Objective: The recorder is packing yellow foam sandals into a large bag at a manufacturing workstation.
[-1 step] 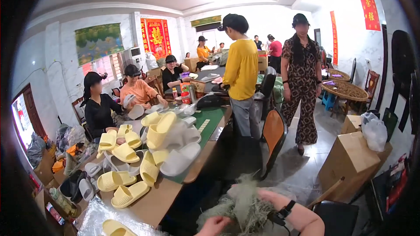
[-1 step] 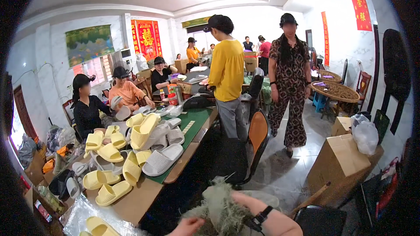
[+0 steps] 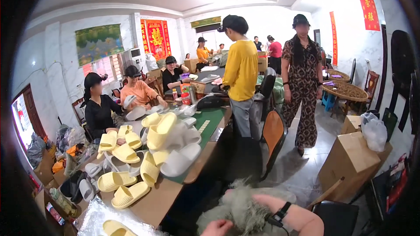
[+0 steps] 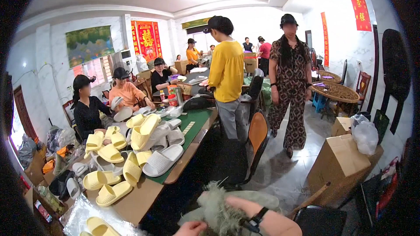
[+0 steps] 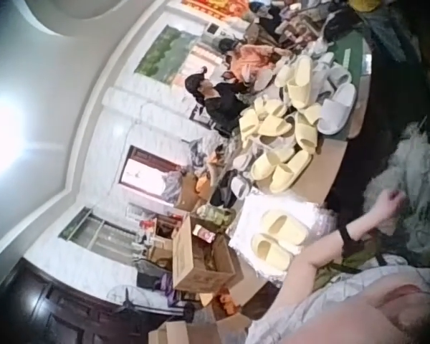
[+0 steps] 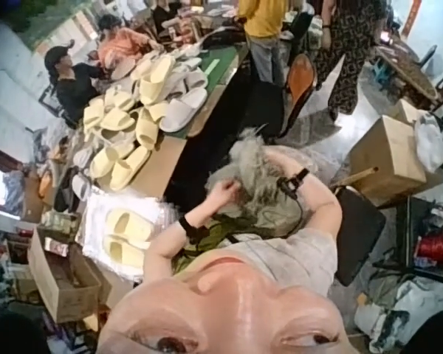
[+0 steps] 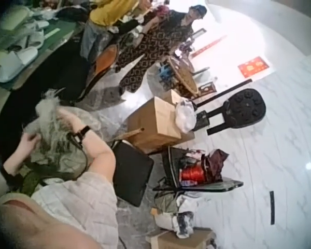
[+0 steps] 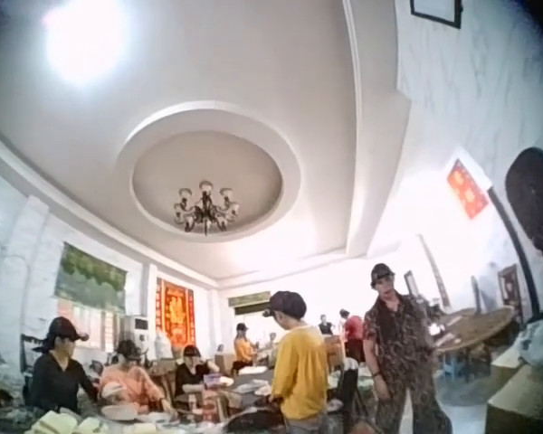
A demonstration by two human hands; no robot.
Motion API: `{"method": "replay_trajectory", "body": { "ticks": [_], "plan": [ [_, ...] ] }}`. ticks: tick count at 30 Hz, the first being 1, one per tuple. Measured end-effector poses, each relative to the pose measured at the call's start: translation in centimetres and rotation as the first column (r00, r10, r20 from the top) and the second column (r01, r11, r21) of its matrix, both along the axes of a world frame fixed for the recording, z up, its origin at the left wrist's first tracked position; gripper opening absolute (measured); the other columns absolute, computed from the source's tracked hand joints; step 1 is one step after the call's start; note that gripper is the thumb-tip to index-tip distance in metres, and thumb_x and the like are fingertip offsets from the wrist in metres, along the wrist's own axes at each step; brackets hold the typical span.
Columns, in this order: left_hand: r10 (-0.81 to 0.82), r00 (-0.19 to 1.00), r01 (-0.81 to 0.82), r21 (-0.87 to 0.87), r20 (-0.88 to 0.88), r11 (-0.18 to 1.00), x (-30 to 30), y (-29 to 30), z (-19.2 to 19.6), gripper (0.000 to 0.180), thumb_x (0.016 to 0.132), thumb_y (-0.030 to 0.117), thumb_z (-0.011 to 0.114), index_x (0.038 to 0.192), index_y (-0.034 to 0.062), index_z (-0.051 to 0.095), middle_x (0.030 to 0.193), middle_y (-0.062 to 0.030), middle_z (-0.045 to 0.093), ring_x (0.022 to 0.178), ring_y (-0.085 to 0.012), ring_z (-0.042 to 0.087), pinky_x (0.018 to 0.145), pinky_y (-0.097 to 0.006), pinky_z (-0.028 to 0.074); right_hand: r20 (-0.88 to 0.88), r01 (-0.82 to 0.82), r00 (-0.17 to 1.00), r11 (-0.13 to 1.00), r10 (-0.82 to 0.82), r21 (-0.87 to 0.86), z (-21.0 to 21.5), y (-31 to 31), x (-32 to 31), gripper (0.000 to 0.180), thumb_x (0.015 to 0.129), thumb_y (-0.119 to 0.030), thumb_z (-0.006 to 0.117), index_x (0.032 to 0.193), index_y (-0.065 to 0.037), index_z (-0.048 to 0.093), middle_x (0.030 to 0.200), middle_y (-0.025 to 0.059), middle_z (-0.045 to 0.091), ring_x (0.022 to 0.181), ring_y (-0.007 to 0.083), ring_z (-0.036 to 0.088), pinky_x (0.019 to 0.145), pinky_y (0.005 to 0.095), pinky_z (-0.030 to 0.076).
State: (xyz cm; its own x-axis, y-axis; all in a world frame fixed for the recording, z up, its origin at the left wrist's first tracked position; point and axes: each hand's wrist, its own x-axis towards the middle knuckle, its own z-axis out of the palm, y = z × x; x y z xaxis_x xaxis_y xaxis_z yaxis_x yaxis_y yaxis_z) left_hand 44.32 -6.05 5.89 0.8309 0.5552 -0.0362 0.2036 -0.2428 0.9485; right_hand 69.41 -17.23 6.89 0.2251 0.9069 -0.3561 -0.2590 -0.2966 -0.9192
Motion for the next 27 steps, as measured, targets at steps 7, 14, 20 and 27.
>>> {"method": "replay_trajectory", "body": {
  "ticks": [7,14,20,27],
  "plan": [
    [-0.127,0.973,0.153,0.125,-0.195,0.98,-4.5,0.8,-2.0,0.029,0.087,0.023,0.061,0.098,-0.0029,0.067,0.087,-0.0263,0.067,0.086,-0.0396,0.068,0.073,-0.046,0.051,0.032,-0.241,0.961,0.888,0.275,-0.391,-8.7,2.4,-4.5,0.049,0.101,-0.041,0.046,0.129,-0.003,0.057,0.11,0.005,0.065,0.092,0.0118,0.055,0.085,0.0359,0.043],
    [-0.125,0.976,0.198,0.489,-0.179,0.849,-10.9,0.3,5.9,0.052,0.088,0.029,0.07,0.132,0.0046,0.056,0.133,-0.0225,0.055,0.124,-0.0406,0.05,0.106,-0.044,0.041,0.057,0.223,0.975,0.913,-0.217,-0.342,-12.7,1.3,5.2,0.047,0.101,-0.039,0.048,0.129,-0.002,0.057,0.109,0.0058,0.065,0.091,0.0123,0.054,0.084,0.036,0.043],
    [0.003,0.961,0.152,0.537,-0.277,0.83,-19.0,0.6,8.6,0.055,0.086,0.029,0.073,0.133,0.0072,0.055,0.136,-0.0228,0.052,0.126,-0.0414,0.048,0.106,-0.046,0.04,0.053,0.58,0.804,0.761,-0.592,-0.292,-15.6,1.2,14.7,0.046,0.1,-0.037,0.05,0.129,-0.002,0.057,0.108,0.0065,0.065,0.09,0.0127,0.054,0.084,0.0361,0.043],
    [0.486,0.821,-0.223,0.616,-0.299,0.756,-31.9,3.9,5.3,0.064,0.083,0.028,0.075,0.141,0.0107,0.051,0.151,-0.0269,0.035,0.138,-0.043,0.036,0.113,-0.051,0.031,0.058,0.875,0.445,0.42,-0.894,-0.239,-17.4,-3.8,28.2,0.044,0.1,-0.034,0.052,0.129,-0.001,0.056,0.106,0.0073,0.065,0.089,0.0131,0.053,0.083,0.0361,0.043]
  ]
}}
